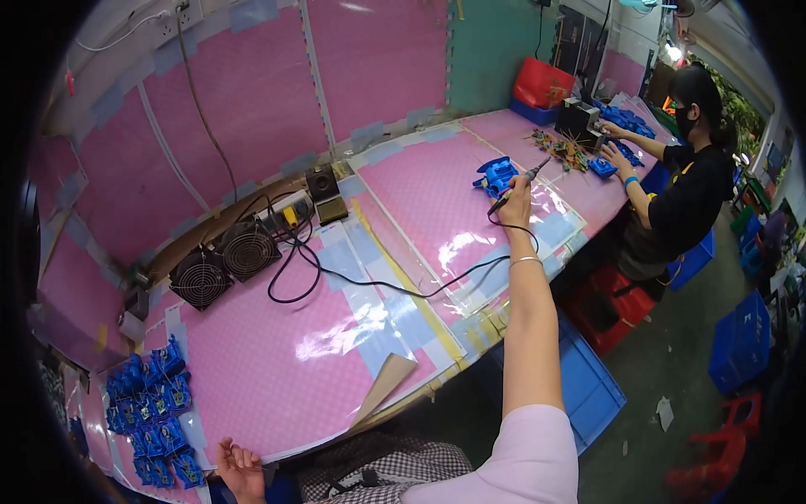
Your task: Soldering a blue cooling fan onto a circuit board at an industrial workstation.
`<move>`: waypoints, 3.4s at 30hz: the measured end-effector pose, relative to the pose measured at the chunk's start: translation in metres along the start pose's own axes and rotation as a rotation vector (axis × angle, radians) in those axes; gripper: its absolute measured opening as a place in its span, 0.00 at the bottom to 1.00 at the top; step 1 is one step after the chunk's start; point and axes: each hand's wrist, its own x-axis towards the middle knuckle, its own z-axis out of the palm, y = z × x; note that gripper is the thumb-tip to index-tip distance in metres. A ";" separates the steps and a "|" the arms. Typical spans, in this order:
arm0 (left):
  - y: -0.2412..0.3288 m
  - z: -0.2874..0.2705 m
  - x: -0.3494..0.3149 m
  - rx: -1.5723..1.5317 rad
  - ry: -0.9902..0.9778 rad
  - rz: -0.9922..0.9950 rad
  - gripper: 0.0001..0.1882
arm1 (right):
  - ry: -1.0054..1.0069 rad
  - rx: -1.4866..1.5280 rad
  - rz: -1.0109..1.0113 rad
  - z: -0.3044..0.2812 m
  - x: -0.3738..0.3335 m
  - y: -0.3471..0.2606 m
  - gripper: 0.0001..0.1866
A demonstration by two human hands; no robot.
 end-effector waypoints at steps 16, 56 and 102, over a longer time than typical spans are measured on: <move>-0.071 0.143 0.151 1.170 0.697 -0.015 0.08 | -0.732 0.621 -0.341 -0.101 -0.239 -0.322 0.30; -0.011 0.159 0.141 1.787 0.741 -0.044 0.16 | -0.887 0.911 -0.596 -0.105 -0.254 -0.337 0.09; -0.045 0.143 0.209 2.067 0.373 0.120 0.05 | -0.907 0.996 0.287 -0.127 -0.287 -0.331 0.11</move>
